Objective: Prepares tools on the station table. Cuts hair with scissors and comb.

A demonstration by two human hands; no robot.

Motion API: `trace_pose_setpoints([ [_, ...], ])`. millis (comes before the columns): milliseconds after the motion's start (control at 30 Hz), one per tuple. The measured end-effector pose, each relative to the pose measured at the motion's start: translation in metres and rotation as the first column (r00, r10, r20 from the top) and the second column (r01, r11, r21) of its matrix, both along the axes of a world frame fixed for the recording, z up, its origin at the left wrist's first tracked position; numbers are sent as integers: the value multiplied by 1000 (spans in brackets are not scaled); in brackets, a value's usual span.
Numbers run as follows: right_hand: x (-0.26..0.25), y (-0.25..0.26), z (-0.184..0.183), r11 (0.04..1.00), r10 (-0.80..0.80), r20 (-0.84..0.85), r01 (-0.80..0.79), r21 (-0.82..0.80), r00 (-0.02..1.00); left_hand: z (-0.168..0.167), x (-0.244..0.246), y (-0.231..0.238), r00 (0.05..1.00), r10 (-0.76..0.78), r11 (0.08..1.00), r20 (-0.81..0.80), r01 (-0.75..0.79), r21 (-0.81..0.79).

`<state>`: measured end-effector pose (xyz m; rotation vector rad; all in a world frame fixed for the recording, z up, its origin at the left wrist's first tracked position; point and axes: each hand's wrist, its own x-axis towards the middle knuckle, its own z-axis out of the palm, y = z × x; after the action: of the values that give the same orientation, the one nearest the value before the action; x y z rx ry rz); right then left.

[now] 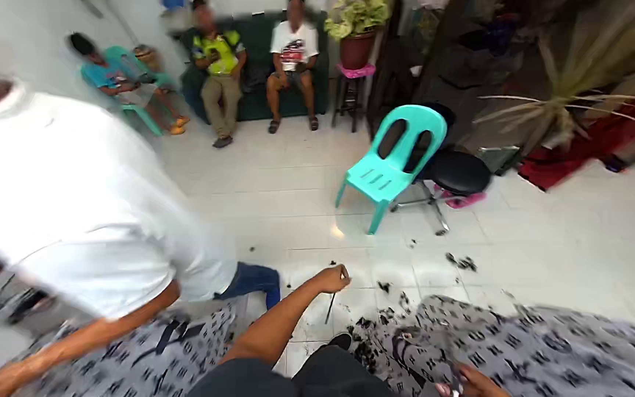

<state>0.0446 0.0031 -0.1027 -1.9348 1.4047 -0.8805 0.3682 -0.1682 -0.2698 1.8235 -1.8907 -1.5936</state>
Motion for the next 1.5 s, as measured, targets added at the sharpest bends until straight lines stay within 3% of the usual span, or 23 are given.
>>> trace_pose_setpoints([
  [100, -9, 7, 5, 988, -48, -90, 34, -149, 995, 59, -47, -20, 908, 49, 998, -415, -56, -5],
  [233, -36, 32, 23, 931, -153, -165, 87, -354, 974, 130, -124, -35, 597, -189, 981, -779, 146, -126],
  [433, -87, 97, 60, 828, -387, -116, 290, -479, 915, 240, -259, -34, 86, -393, 876, -915, 336, -345],
  [500, -103, 117, 69, 761, -504, -85, 395, -515, 859, 280, -300, -15, -29, -364, 857, -931, 382, -346],
  [567, -118, 135, 79, 676, -616, -42, 502, -539, 786, 314, -334, 8, -44, -265, 886, -963, 383, -261],
  [667, -144, 158, 91, 510, -783, -2, 640, -575, 622, 335, -365, 31, 113, -228, 938, -967, 293, -187],
  [767, -177, 179, 96, 354, -907, -35, 714, -604, 420, 305, -362, 40, 241, -472, 874, -848, 252, -415],
  [800, -188, 183, 94, 315, -932, -52, 731, -606, 358, 288, -356, 42, 233, -516, 849, -825, 271, -454],
  [867, -209, 184, 89, 278, -956, -93, 754, -595, 279, 259, -348, 40, 99, -498, 823, -861, 366, -434],
  [933, -225, 177, 85, 300, -953, -142, 765, -570, 268, 242, -348, 37, -1, -437, 801, -899, 454, -390],
  [1000, -238, 166, 81, 330, -943, -174, 751, -571, 282, 234, -350, 33, -34, -409, 790, -912, 488, -372],
  [1300, -252, 141, 77, 380, -917, -154, 682, -625, 369, 230, -351, 21, -8, -421, 799, -907, 470, -375],
  [1500, -262, 159, 62, 310, -935, -40, 757, -575, 353, 245, -357, 20, -11, -531, 758, -848, 442, -480],
])
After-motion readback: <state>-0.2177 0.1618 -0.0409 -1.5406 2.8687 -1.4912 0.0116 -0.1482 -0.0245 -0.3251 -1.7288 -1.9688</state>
